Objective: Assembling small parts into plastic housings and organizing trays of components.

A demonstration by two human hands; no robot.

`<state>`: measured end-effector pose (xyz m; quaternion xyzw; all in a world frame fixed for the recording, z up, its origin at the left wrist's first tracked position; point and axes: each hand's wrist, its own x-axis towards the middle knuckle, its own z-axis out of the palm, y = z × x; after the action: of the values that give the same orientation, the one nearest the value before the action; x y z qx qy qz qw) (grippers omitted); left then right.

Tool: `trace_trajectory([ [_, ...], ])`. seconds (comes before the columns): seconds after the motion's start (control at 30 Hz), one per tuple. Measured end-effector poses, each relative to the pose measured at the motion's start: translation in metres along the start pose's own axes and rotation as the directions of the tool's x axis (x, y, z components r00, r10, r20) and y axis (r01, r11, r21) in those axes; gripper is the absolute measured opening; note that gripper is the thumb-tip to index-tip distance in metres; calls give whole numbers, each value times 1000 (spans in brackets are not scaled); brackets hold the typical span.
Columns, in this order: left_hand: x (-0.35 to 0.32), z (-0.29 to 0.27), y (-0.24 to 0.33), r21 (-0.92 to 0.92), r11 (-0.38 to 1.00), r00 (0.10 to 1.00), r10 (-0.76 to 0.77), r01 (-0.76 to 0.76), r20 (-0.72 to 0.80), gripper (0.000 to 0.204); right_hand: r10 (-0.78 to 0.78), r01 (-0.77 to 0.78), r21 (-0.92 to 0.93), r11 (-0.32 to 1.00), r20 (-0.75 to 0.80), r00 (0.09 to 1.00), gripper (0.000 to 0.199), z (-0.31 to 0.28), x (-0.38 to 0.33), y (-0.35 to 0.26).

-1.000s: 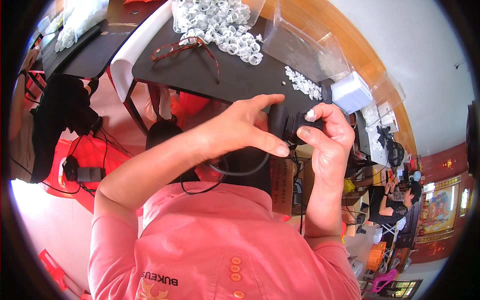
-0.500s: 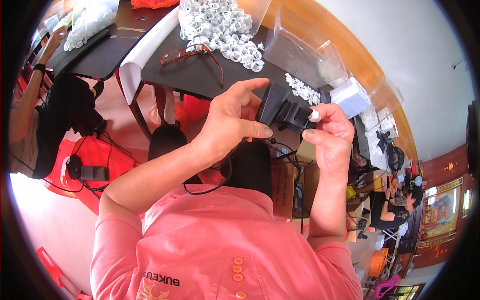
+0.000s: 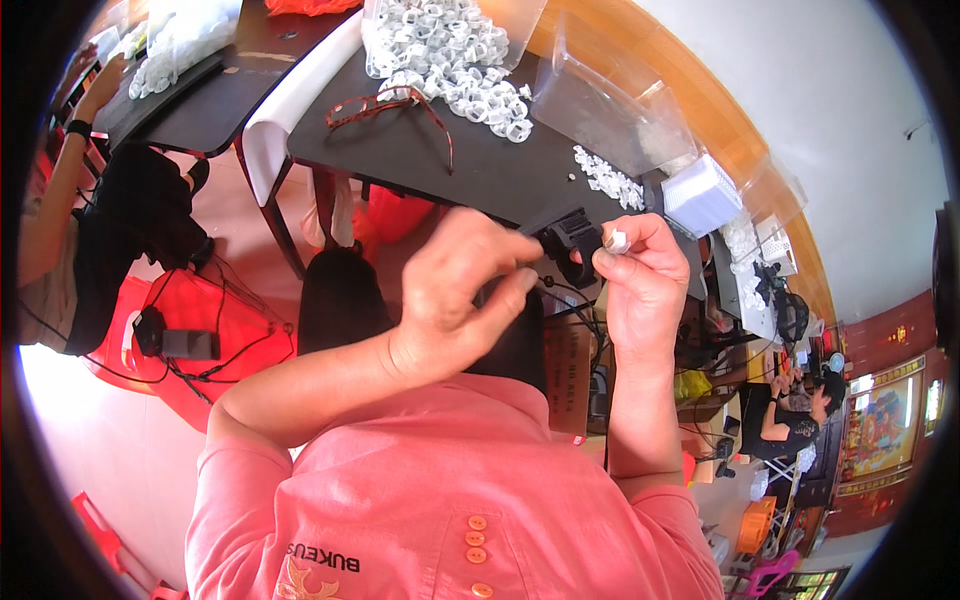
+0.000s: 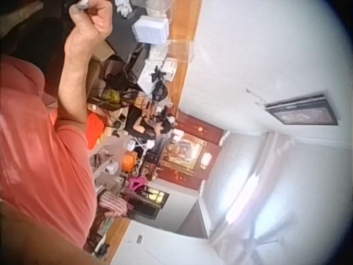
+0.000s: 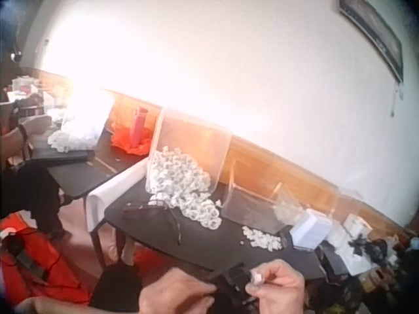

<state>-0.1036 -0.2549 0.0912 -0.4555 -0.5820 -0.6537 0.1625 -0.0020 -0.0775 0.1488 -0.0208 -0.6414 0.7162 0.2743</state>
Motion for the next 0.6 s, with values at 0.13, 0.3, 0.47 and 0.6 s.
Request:
trace_trajectory([
  [0.13, -5, 0, 19, -368, 672, 761, -506, 643, 406, 35, -4, 3, 13, 1000, 59, 998, 22, 3, -1, 8],
  [0.3, -6, 1, 13, -636, -113, 493, -533, 764, 687, 55, -48, 43, 23, 999, 274, 961, 24, 5, -11, 12],
  [0.47, -12, 2, -3, -662, -336, 533, -403, 670, 744, 61, 34, 7, -173, 985, 230, 973, 31, 3, -24, 17],
  [0.6, -18, 2, -12, -671, -423, 575, -347, 609, 741, 62, 29, -2, -118, 993, 226, 974, 38, 3, -27, 19],
])
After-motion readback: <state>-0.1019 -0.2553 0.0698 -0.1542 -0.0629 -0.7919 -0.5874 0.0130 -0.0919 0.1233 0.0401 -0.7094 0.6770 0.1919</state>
